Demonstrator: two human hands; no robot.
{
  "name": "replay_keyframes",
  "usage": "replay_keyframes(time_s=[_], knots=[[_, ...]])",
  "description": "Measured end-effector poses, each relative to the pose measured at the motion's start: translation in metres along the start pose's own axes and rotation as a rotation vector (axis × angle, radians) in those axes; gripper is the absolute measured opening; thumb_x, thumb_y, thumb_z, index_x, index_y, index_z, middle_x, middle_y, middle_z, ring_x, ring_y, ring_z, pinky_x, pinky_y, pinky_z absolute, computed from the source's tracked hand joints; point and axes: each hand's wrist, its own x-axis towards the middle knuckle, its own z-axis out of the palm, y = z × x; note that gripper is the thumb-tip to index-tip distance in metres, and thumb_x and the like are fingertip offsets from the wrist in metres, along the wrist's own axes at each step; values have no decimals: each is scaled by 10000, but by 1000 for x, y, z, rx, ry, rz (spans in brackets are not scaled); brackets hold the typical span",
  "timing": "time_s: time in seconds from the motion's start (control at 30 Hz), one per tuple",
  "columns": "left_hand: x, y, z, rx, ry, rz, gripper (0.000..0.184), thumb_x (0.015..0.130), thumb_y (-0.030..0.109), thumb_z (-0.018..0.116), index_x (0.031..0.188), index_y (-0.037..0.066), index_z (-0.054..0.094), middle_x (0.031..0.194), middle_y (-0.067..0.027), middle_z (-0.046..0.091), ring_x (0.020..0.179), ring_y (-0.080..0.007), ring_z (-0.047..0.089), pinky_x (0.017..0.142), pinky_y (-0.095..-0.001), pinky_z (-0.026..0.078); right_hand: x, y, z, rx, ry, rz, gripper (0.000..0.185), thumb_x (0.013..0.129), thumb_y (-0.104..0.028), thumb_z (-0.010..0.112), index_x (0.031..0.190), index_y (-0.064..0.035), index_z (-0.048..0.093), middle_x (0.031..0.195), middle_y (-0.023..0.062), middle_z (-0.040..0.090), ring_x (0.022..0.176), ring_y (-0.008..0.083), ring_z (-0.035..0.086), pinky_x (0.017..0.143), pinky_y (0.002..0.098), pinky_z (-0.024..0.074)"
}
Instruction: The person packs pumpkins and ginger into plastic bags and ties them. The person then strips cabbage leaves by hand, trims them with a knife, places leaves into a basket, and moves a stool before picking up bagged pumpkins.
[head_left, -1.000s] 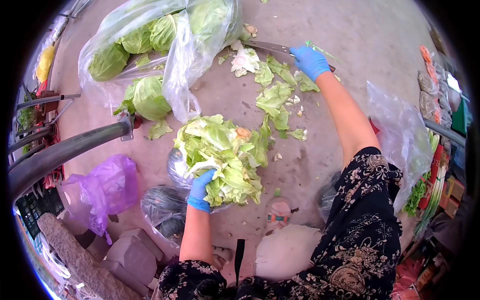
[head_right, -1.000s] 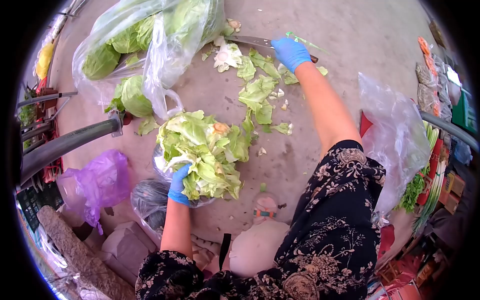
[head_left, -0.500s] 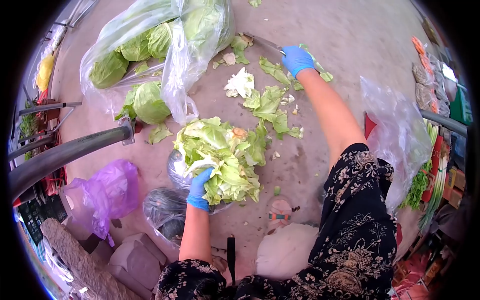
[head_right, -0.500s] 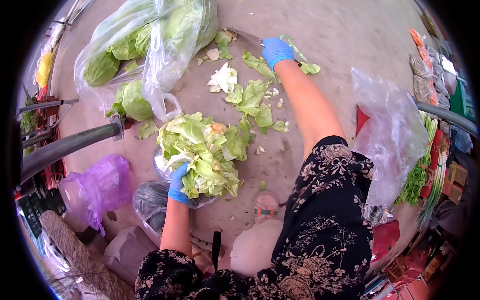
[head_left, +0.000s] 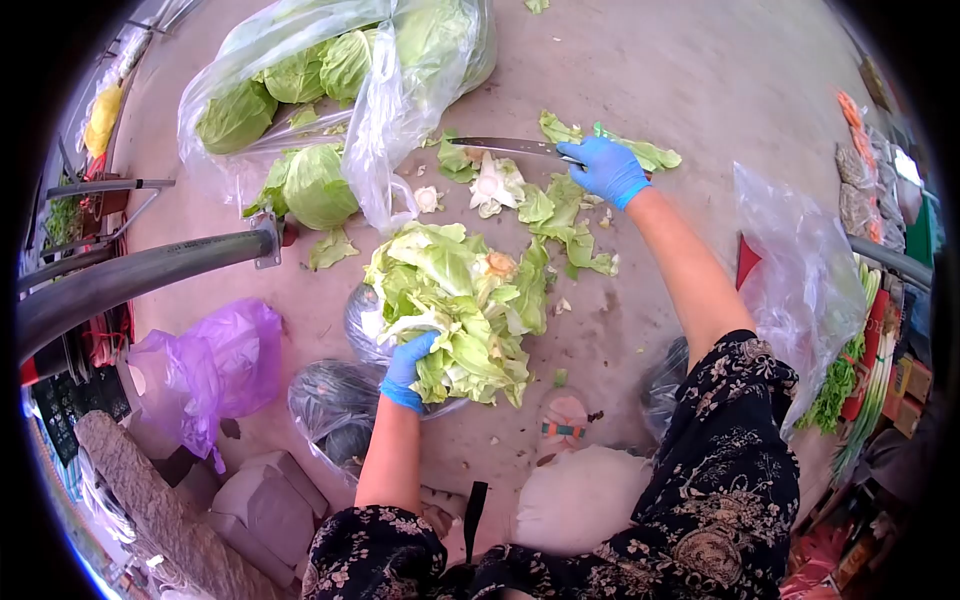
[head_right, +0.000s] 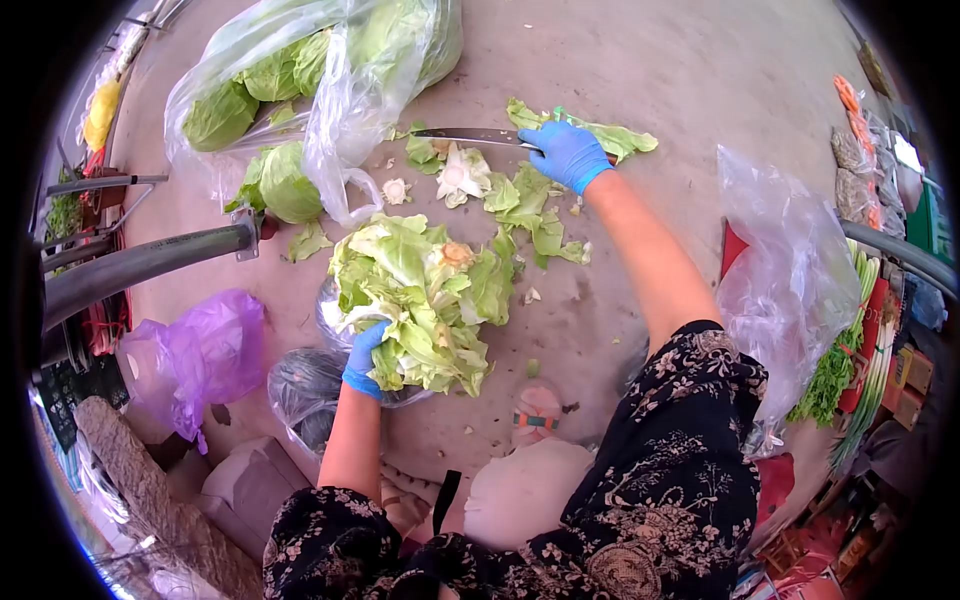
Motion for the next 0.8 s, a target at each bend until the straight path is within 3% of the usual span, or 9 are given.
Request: replay_keyframes(time_s=[0.13,0.23,0.33,0.53,0.6,0.73,0.8], knots=[[-6,1,4,-63,-14,20,555,688,137,610,1188,-6,415,1065,-161,545,933,-302,567,805,-421,487,42,-33,33,71,43,84,208,754,-197,498,949,-162,563,798,134,576,756,311,574,639,435,468],[-13,1,5,-96,22,7,554,694,144,611,1188,-11,414,1069,-164,543,939,-305,565,809,-425,485,26,-19,30,52,24,21,220,744,-182,500,953,-151,559,813,137,579,755,313,573,641,432,468],[-7,-1,-8,-62,-38,40,545,706,158,610,1185,-16,415,1074,-167,541,940,-307,565,809,-429,485,-8,-2,18,-71,-185,29,242,732,-176,504,967,-153,558,802,138,579,741,313,572,642,424,468],[-12,0,-11,-116,-85,-15,527,700,131,609,1174,-15,432,1065,-157,549,933,-295,569,796,-412,489,-80,6,-6,27,-341,-45,260,711,-165,494,949,-163,598,769,136,579,704,308,573,641,410,466],[-12,-1,-24,-127,-112,-21,533,700,132,608,1179,-15,427,1069,-160,547,938,-299,566,801,-417,486,-96,5,-9,106,-257,-22,275,705,-169,504,959,-168,609,769,129,579,698,299,569,638,400,465],[-20,-6,-51,-233,-155,-51,347,833,181,464,1132,7,481,1071,-167,555,944,-298,564,815,-449,474,-100,-21,-7,335,-28,141,307,702,-165,532,997,-167,613,751,108,568,683,279,553,629,383,461],[-25,-11,-66,-271,-137,-13,454,757,157,549,1170,0,443,1085,-164,547,948,-301,564,819,-440,475,-82,-48,-9,318,55,-34,300,709,-169,547,1002,-154,609,740,101,557,680,275,544,629,377,458]])
